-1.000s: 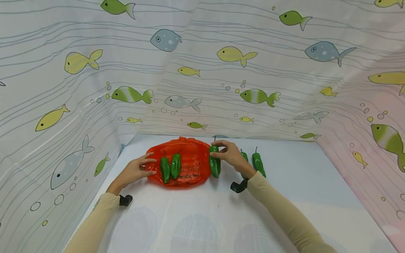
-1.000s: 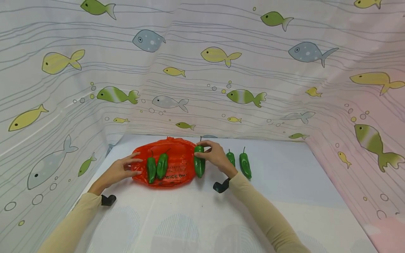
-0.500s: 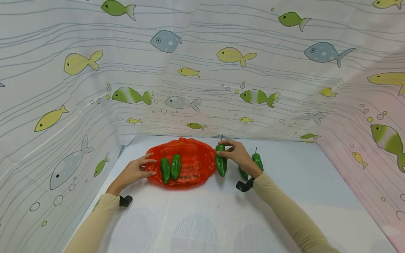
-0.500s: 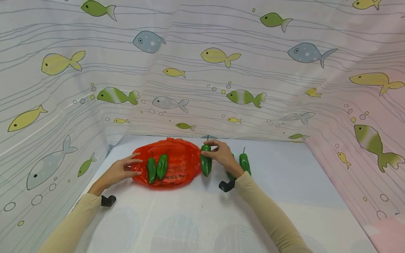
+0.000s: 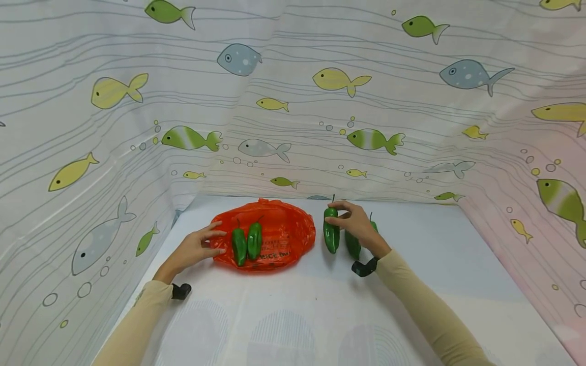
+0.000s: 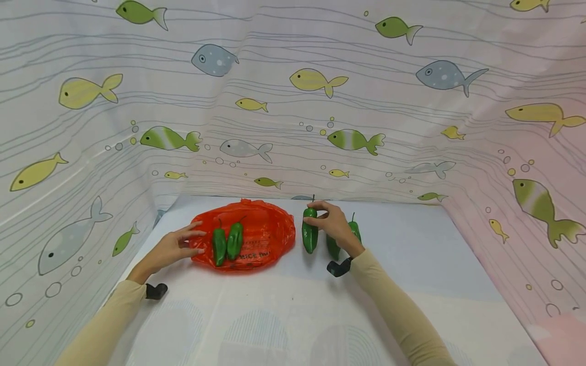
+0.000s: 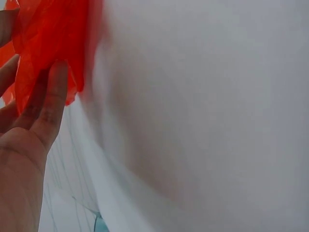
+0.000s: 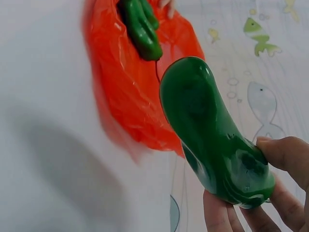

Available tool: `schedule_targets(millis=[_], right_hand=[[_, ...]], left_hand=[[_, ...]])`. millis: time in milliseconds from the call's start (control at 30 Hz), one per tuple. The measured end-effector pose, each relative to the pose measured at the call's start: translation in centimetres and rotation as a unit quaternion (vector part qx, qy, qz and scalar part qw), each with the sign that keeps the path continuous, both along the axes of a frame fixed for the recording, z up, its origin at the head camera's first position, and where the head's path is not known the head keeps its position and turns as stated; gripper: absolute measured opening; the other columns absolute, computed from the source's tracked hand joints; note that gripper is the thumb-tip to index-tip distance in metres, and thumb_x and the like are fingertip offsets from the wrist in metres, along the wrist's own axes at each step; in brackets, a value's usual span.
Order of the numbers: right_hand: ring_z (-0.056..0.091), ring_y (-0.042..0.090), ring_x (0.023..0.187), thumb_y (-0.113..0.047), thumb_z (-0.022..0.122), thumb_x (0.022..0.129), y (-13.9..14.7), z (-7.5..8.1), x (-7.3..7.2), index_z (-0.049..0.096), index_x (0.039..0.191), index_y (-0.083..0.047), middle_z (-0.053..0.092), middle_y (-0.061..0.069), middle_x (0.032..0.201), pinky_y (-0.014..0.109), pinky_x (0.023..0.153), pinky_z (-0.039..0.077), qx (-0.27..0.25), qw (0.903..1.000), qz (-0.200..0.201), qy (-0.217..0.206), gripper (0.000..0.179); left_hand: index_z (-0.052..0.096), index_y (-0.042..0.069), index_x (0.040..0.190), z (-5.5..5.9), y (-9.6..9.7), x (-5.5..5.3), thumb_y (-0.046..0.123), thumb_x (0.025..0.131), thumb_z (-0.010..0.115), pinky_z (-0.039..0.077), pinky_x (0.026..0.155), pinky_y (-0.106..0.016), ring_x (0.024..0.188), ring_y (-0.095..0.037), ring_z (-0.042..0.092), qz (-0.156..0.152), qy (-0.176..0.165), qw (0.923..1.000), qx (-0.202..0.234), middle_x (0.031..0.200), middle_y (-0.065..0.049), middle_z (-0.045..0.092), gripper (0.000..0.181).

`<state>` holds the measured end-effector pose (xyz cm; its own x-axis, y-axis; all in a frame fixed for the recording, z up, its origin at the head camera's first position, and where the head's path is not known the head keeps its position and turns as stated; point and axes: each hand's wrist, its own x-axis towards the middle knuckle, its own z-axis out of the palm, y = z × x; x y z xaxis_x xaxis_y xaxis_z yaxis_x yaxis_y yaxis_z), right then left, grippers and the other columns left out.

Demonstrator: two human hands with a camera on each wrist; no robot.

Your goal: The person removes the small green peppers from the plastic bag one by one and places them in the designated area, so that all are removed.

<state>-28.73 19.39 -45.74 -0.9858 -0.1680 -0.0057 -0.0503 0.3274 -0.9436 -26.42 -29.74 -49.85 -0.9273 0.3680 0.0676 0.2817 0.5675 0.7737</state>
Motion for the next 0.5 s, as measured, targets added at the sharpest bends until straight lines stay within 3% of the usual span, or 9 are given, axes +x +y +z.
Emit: schedule_targets(millis=[200,400,500], right_hand=[[0.061,0.029,0.108,-0.033,0.083,0.089,1.1,0.0,0.2,0.063,0.138,-0.016,0.060,0.007,0.136,0.051,0.095,0.050,0.016,0.9999,-0.002,-0.004,0.056],[0.060,0.029,0.112,-0.037,0.083,0.089,2.5,0.0,0.4,0.063,0.139,-0.018,0.058,0.006,0.141,0.044,0.093,0.051,0.031,0.9995,-0.012,-0.003,0.057],[0.060,0.029,0.114,-0.039,0.082,0.089,3.1,-0.1,0.4,0.062,0.139,-0.019,0.057,0.006,0.143,0.045,0.095,0.047,0.036,0.9992,-0.017,-0.003,0.058]], left_hand=[[0.066,0.007,0.137,-0.1,0.0,0.1,0.028,0.089,0.083,0.045,0.106,-0.057,0.145,-0.044,0.037,0.002,-0.002,1.0000,0.002,0.165,-0.014,0.033,0.056],[0.067,0.009,0.136,-0.1,0.0,0.1,0.030,0.087,0.085,0.052,0.100,-0.045,0.127,-0.037,0.058,0.015,-0.007,0.9998,-0.005,0.166,-0.011,0.033,0.056],[0.067,0.010,0.136,-0.2,-0.1,0.0,0.030,0.087,0.085,0.053,0.097,-0.038,0.122,-0.033,0.061,0.019,-0.007,0.9997,-0.010,0.166,-0.009,0.034,0.056]])
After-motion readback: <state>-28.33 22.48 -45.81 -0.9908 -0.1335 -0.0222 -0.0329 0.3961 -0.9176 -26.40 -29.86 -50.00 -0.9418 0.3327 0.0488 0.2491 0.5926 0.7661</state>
